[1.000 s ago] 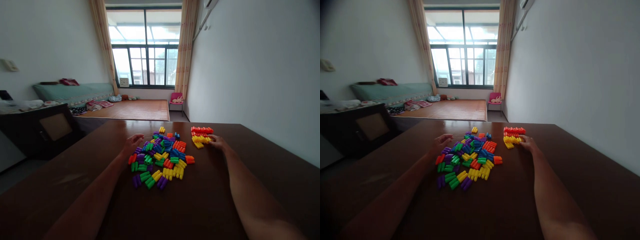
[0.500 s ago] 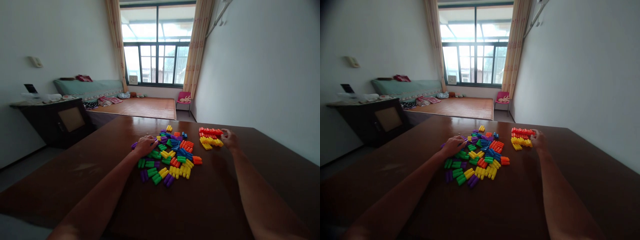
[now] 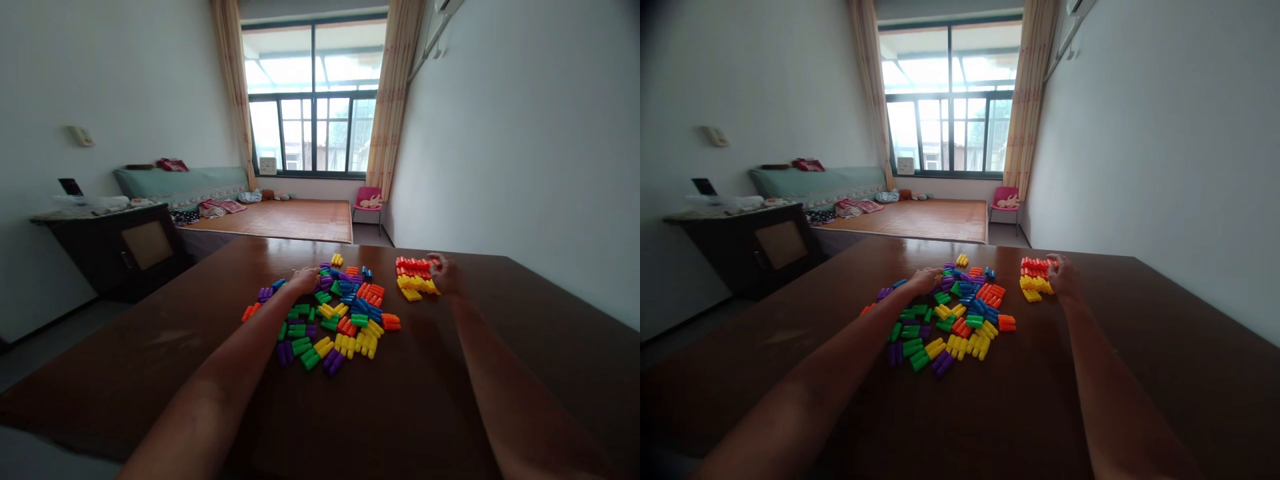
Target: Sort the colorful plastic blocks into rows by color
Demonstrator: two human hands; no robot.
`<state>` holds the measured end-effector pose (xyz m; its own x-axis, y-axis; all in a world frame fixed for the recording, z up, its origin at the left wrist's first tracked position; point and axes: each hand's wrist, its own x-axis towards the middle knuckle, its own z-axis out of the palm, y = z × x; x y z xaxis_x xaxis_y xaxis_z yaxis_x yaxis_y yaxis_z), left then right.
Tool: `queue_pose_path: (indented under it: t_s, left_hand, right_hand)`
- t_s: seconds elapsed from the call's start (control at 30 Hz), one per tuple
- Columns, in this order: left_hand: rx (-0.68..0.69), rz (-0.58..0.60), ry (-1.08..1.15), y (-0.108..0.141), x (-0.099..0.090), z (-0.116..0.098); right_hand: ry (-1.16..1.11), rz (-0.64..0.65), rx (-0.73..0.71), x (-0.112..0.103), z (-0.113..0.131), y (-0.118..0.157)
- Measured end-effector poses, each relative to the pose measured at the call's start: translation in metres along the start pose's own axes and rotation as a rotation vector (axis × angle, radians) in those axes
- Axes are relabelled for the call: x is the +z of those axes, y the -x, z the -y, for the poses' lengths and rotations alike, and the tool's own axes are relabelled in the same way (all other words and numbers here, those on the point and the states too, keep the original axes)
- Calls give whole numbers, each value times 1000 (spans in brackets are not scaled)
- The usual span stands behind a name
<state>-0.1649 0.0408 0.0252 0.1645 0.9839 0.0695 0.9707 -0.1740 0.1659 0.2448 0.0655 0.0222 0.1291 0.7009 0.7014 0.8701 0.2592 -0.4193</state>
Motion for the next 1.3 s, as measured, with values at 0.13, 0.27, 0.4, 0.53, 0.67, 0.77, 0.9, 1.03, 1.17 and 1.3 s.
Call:
queue_pose_path:
  t_s: [0.13, 0.27, 0.4, 0.53, 0.67, 0.77, 0.9, 1.03, 1.17, 1.3]
  left_hand:
    - [-12, 72, -2, -8, -5, -4]
    - [-11, 112, 19, -6, -8, -3]
    - [-35, 114, 63, -3, -9, -1]
    - [-76, 45, 159, 0, -12, 2]
    - [-103, -80, 290, 7, -17, 2]
    - [-94, -179, 577, 15, -18, -11]
    - [-109, -189, 1272, 27, -10, -44]
    - [-65, -141, 1409, 34, -2, -71]
    - [69, -152, 1372, 35, 1, -77]
    - [208, -82, 1319, 39, 6, -72]
  right_hand:
    - [-19, 17, -34, 0, 12, 0]
    - [-42, 54, -116, 2, 25, -1]
    - [-73, 85, -183, 2, 40, -1]
    - [-95, 129, -191, -5, 59, 0]
    - [-150, 173, -172, -10, 81, 4]
    - [-295, 302, -135, -3, 102, 10]
    - [-561, 511, -204, 17, 134, 29]
    - [-757, 622, -309, 31, 157, 48]
    - [-848, 612, -157, 39, 160, 55]
    - [-1043, 616, 49, 48, 161, 57]
